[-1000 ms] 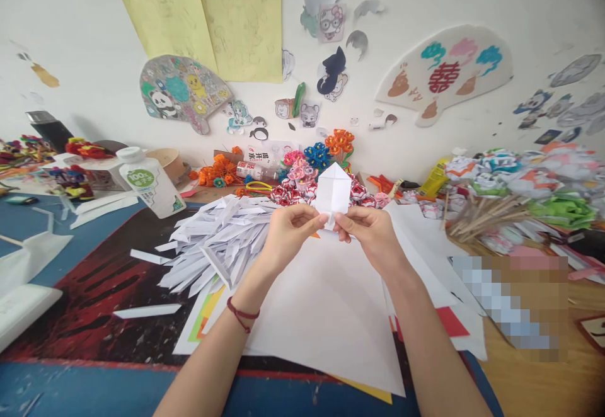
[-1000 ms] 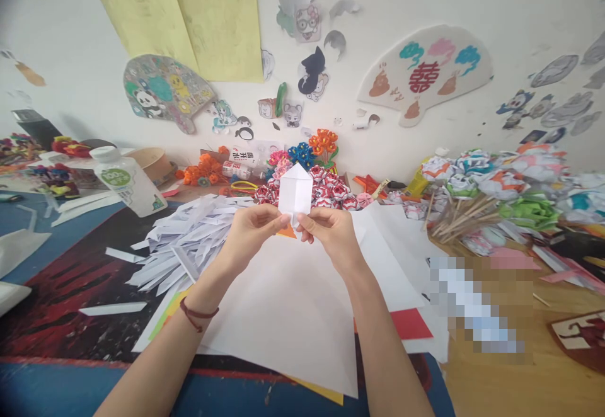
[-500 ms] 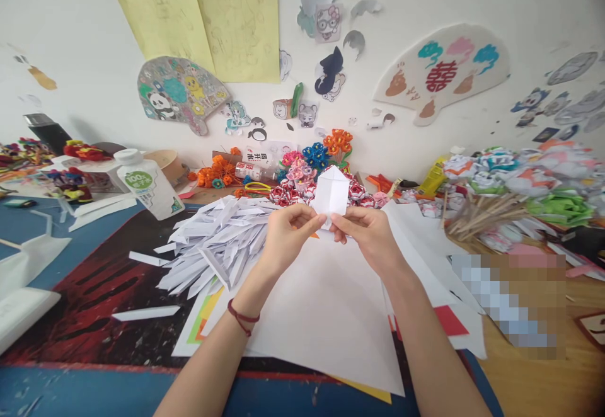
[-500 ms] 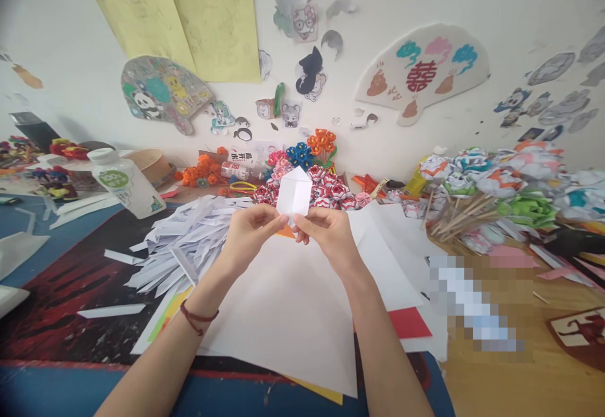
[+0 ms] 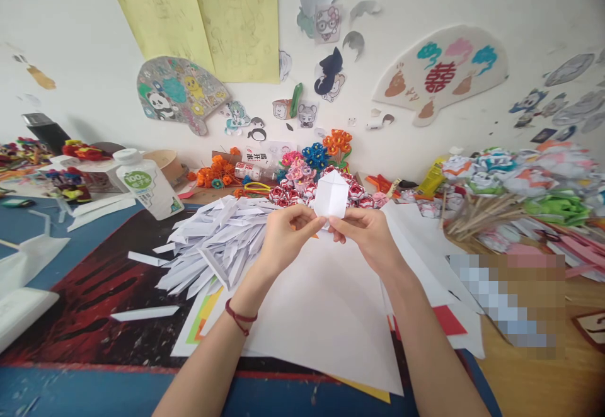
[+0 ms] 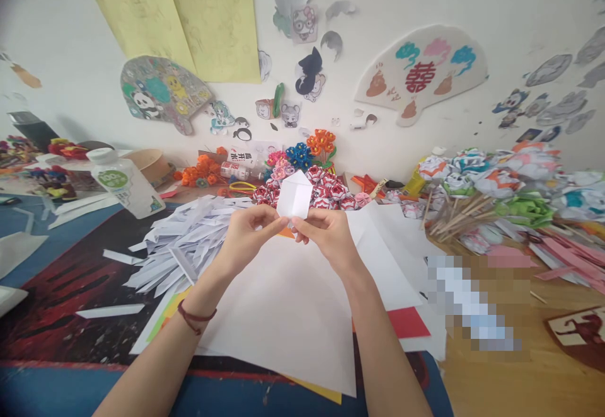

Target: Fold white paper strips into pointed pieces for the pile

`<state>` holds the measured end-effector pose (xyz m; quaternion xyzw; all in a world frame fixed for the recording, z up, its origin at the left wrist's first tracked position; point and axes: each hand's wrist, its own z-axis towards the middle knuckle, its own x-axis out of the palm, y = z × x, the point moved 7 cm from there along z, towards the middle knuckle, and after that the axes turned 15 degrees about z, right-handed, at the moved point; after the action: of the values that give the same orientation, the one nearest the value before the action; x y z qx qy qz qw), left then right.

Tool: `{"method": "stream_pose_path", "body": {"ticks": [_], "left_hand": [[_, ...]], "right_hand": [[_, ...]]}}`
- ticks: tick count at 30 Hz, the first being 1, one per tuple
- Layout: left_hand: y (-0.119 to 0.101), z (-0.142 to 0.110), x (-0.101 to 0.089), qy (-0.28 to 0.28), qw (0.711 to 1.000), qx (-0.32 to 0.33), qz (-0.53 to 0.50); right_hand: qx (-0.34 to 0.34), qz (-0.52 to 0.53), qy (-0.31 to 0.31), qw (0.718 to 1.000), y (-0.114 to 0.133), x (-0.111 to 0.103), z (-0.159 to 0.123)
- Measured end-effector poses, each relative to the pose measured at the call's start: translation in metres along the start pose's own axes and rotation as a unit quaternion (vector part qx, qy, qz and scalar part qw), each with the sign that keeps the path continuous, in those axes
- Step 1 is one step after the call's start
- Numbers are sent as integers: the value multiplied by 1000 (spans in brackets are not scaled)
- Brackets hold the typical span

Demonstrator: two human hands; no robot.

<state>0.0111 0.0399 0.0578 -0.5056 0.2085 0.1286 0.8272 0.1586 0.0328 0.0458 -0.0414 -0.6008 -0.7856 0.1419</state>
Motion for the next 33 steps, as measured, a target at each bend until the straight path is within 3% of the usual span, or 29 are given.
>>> {"method": "stream_pose_path", "body": {"ticks": [18,29,33], "left_hand": [[-2,1,0,21,998,20,55],[3,1,8,54,990,-43,-120],[2,0,6,55,990,-56,-119]], "right_hand": [[11,-18,-3,1000,-5,-4,0],[0,17,-14,1000,-3,-5,1],[0,21,-18,1000,-3,-4,0]]}}
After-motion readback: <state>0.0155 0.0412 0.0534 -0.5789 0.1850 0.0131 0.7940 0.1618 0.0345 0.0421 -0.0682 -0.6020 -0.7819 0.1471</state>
